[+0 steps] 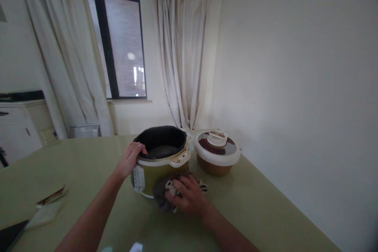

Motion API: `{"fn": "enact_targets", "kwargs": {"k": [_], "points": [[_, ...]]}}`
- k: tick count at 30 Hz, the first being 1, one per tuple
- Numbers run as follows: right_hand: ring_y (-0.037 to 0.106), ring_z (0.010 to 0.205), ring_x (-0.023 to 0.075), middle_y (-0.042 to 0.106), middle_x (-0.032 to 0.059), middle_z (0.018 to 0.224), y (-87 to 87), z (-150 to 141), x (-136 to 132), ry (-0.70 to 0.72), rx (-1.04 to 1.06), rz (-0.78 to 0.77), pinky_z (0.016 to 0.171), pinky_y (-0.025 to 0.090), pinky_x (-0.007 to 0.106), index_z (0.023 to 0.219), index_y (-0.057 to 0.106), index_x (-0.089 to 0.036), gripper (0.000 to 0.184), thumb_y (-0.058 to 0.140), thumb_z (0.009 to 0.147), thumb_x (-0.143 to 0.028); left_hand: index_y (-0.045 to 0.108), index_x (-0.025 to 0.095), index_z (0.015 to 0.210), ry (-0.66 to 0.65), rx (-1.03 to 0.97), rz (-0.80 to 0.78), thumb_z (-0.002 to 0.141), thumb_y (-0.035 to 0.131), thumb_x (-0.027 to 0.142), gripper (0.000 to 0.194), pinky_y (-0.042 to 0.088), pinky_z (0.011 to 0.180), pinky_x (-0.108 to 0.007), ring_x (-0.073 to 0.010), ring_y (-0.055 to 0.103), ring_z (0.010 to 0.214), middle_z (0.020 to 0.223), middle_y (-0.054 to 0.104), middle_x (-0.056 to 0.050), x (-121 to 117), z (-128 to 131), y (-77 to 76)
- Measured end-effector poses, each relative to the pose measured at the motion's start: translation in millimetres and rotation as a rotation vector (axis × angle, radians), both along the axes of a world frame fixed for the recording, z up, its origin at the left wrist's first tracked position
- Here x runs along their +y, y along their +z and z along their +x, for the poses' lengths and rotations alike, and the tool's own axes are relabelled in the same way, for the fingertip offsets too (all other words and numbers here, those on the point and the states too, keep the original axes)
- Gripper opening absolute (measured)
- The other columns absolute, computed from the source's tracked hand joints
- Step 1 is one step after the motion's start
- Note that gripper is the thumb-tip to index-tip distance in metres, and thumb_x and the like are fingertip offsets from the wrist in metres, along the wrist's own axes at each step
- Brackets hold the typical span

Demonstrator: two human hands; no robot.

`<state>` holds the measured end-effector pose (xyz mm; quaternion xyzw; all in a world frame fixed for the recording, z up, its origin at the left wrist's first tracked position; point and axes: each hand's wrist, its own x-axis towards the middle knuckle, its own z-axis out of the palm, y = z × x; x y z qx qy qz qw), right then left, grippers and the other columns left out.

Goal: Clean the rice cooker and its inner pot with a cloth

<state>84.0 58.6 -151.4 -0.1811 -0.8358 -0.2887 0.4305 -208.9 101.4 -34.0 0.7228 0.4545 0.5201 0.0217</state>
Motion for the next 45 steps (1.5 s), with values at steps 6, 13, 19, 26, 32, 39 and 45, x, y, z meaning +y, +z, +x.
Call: {"fn": "enact_targets", "kwargs": {"k": [6, 13, 19, 26, 32, 39, 45], "points": [[0.056, 0.121, 0.0319, 0.055, 0.0152, 0.131, -5.6, -19, -2, -0.152, 0.387, -0.15, 0.097, 0.056, 0.05, 0.126, 0.07, -0.024, 0.039, 0.063, 0.088, -0.021, 0.068, 0.026, 0.061, -0.016, 0.023, -0.026, 0.1, 0.042, 0.049, 0.051, 0.053, 0.082, -0.035, -0.0201, 0.067, 0.071, 0.066, 0.071, 0.0, -1, -3, 5.2], [0.061, 0.108, 0.0233, 0.068, 0.0049, 0.124, 4.1, -86, -22, -0.093, 0.019, 0.004, 0.08, 0.055, 0.035, 0.123, 0.07, -0.036, 0.025, 0.07, 0.098, -0.033, 0.072, 0.024, 0.063, -0.018, 0.012, -0.025, 0.103, 0.039, 0.053, 0.059, 0.054, 0.082, -0.037, -0.0208, 0.067, 0.072, 0.069, 0.073, -0.004, -10, 0, 6.8], [0.058, 0.115, 0.0283, 0.06, 0.0139, 0.126, 39.7, -98, -18, -0.121, 0.319, -0.089, 0.095, 0.055, 0.044, 0.14, 0.065, -0.029, 0.04, 0.063, 0.1, -0.033, 0.083, 0.026, 0.079, -0.117, 0.062, -0.114, 0.108, 0.035, 0.052, 0.062, 0.047, 0.112, -0.043, -0.0223, 0.073, 0.086, 0.083, 0.082, -0.004, -15, -9, 8.6], [0.057, 0.109, 0.0243, 0.063, 0.0063, 0.119, -10.7, -26, -10, -0.065, 0.055, -0.105, 0.09, 0.054, 0.038, 0.122, 0.069, -0.036, 0.031, 0.072, 0.092, -0.029, 0.081, 0.027, 0.073, -0.102, 0.035, -0.08, 0.107, 0.037, 0.056, 0.063, 0.048, 0.112, -0.044, -0.0217, 0.073, 0.081, 0.08, 0.082, -0.003, -10, -8, 3.0], [0.06, 0.104, 0.0277, 0.062, 0.0097, 0.119, -32.5, 6, -4, -0.144, 0.136, -0.326, 0.082, 0.056, 0.037, 0.117, 0.068, -0.028, 0.047, 0.074, 0.071, -0.022, 0.079, 0.027, 0.069, -0.071, 0.026, -0.068, 0.105, 0.039, 0.054, 0.061, 0.046, 0.115, -0.046, -0.0207, 0.072, 0.076, 0.077, 0.08, -0.002, -7, -5, 0.9], [0.064, 0.117, 0.0285, 0.066, 0.0132, 0.124, -8.2, -5, 42, -0.166, 0.938, -0.536, 0.102, 0.054, 0.048, 0.134, 0.058, -0.021, 0.044, 0.058, 0.09, -0.026, 0.079, 0.028, 0.07, -0.039, 0.043, -0.049, 0.105, 0.038, 0.052, 0.06, 0.045, 0.118, -0.046, -0.0196, 0.072, 0.076, 0.075, 0.08, -0.001, -6, -1, -0.5], [0.065, 0.122, 0.0308, 0.068, 0.0158, 0.129, 0.9, -17, 40, -0.126, 1.032, -0.534, 0.104, 0.054, 0.049, 0.136, 0.061, -0.017, 0.046, 0.065, 0.092, -0.033, 0.083, 0.028, 0.088, -0.003, 0.101, 0.027, 0.107, 0.039, 0.045, 0.051, 0.045, 0.116, -0.049, -0.0213, 0.074, 0.09, 0.092, 0.084, -0.003, -9, 6, -4.5]]}}
